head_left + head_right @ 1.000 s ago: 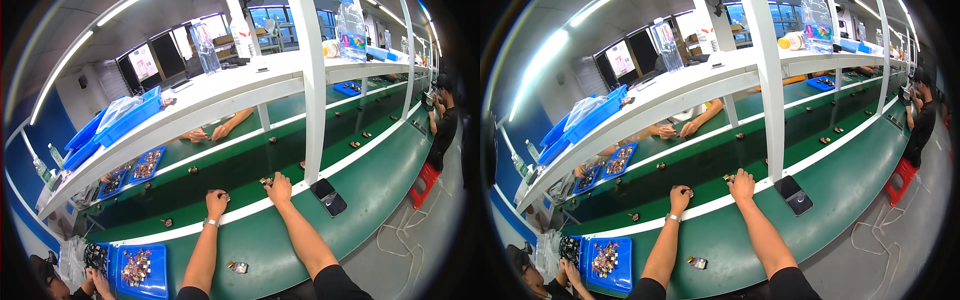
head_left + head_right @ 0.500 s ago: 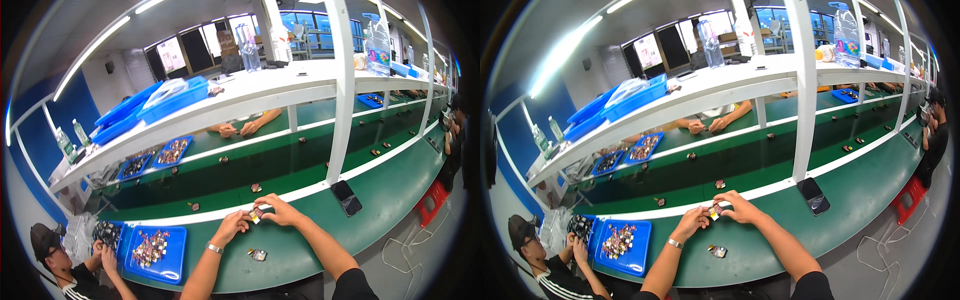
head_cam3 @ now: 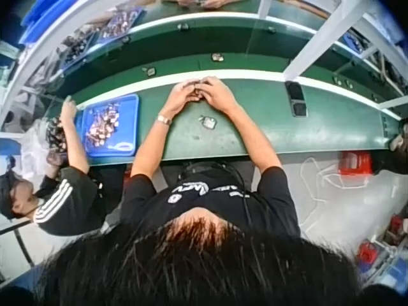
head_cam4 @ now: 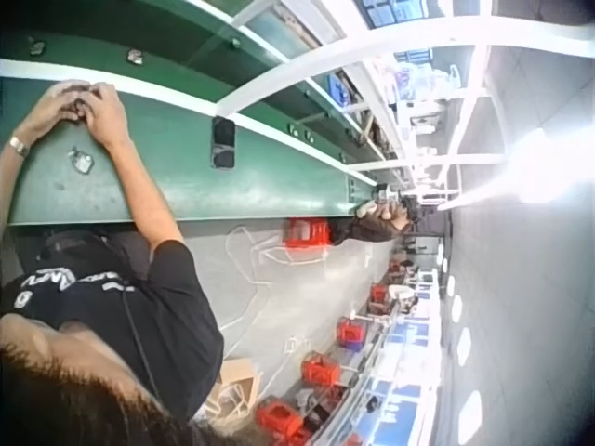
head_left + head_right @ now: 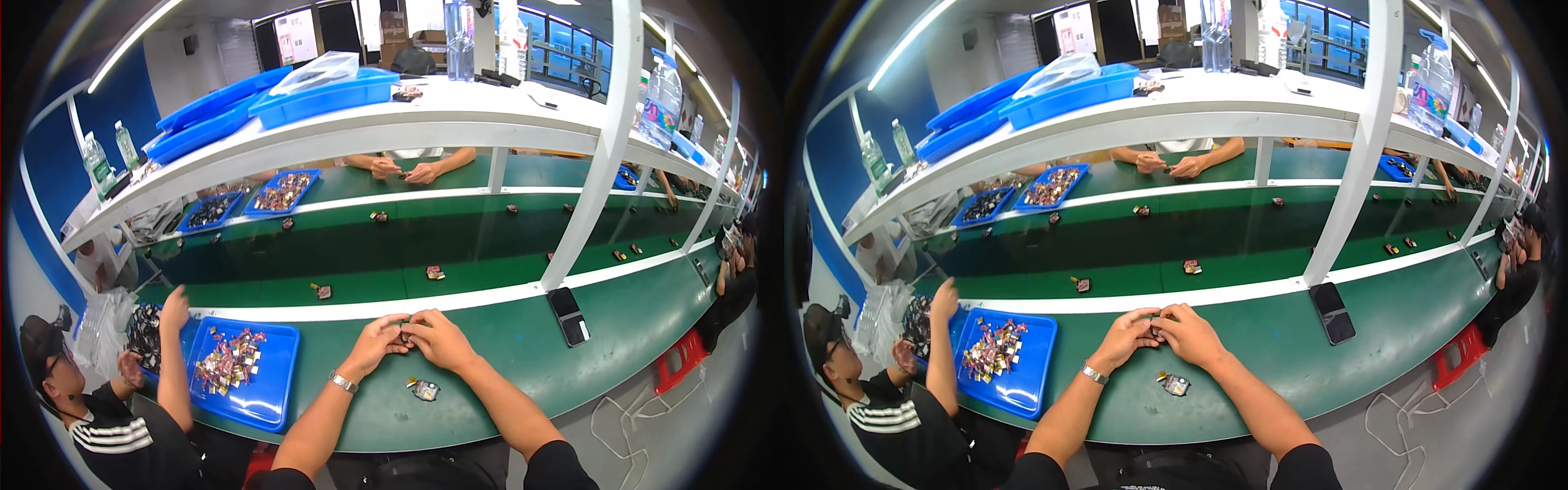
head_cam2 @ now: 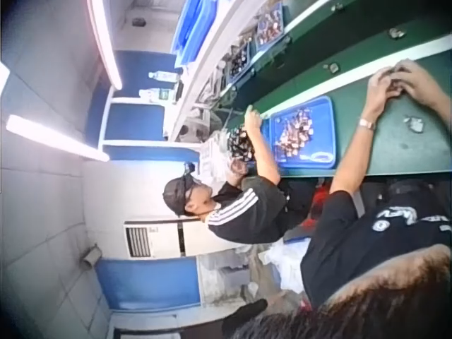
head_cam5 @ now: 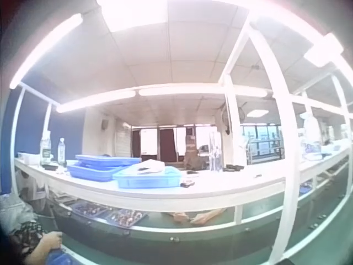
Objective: Assembling small electronic parts on a production line.
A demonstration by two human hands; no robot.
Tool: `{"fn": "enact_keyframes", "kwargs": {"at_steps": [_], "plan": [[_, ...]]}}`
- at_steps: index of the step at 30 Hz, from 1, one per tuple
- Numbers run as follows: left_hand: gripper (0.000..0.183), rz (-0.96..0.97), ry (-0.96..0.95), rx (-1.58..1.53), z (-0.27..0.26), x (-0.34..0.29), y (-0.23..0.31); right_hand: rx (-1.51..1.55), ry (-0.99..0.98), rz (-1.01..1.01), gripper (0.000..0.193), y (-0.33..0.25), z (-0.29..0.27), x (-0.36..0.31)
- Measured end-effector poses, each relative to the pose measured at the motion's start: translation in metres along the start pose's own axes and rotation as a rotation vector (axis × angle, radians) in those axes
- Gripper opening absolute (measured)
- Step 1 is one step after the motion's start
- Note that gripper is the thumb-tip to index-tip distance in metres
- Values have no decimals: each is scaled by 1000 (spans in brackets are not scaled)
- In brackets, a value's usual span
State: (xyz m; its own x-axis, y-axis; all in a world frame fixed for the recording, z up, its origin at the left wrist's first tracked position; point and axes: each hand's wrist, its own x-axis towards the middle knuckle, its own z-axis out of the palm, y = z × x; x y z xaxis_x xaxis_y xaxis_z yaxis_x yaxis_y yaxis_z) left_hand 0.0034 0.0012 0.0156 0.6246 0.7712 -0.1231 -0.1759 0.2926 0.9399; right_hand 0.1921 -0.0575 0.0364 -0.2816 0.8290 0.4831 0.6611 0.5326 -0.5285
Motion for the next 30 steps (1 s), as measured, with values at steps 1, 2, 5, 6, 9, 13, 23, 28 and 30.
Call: {"fn": "enact_keyframes", "kwargs": {"at_steps": [1, 2, 5, 6, 9, 13, 23, 28, 30], "plan": [[34, 10, 1, -11, -2, 0, -2, -34, 51, -58, 27, 3, 2, 2], [32, 18, 11, -8, -4, 1, -2, -35, 35, -30, 30, 5, 1, 2], [30, 42, 29, -5, 0, 1, -5, -70, 26, -20, 24, 7, 0, 1], [30, 60, 24, 24, 0, 2, -5, -67, 15, -7, 21, 5, -2, 3], [29, 73, 11, 72, 0, 2, -10, -67, -4, -8, 15, 6, -2, 5], [29, 133, -11, 122, 1, 4, -16, -96, 1, -82, 13, 15, 2, 3], [37, 183, -124, 177, -4, 2, -14, 16, 16, 30, 7, 14, 4, 0], [35, 154, -122, 119, -4, 2, -14, 77, -12, 62, 7, 13, 4, -3], [34, 144, -124, 106, -4, 1, -14, 99, -33, 61, 7, 12, 1, -5]]}}
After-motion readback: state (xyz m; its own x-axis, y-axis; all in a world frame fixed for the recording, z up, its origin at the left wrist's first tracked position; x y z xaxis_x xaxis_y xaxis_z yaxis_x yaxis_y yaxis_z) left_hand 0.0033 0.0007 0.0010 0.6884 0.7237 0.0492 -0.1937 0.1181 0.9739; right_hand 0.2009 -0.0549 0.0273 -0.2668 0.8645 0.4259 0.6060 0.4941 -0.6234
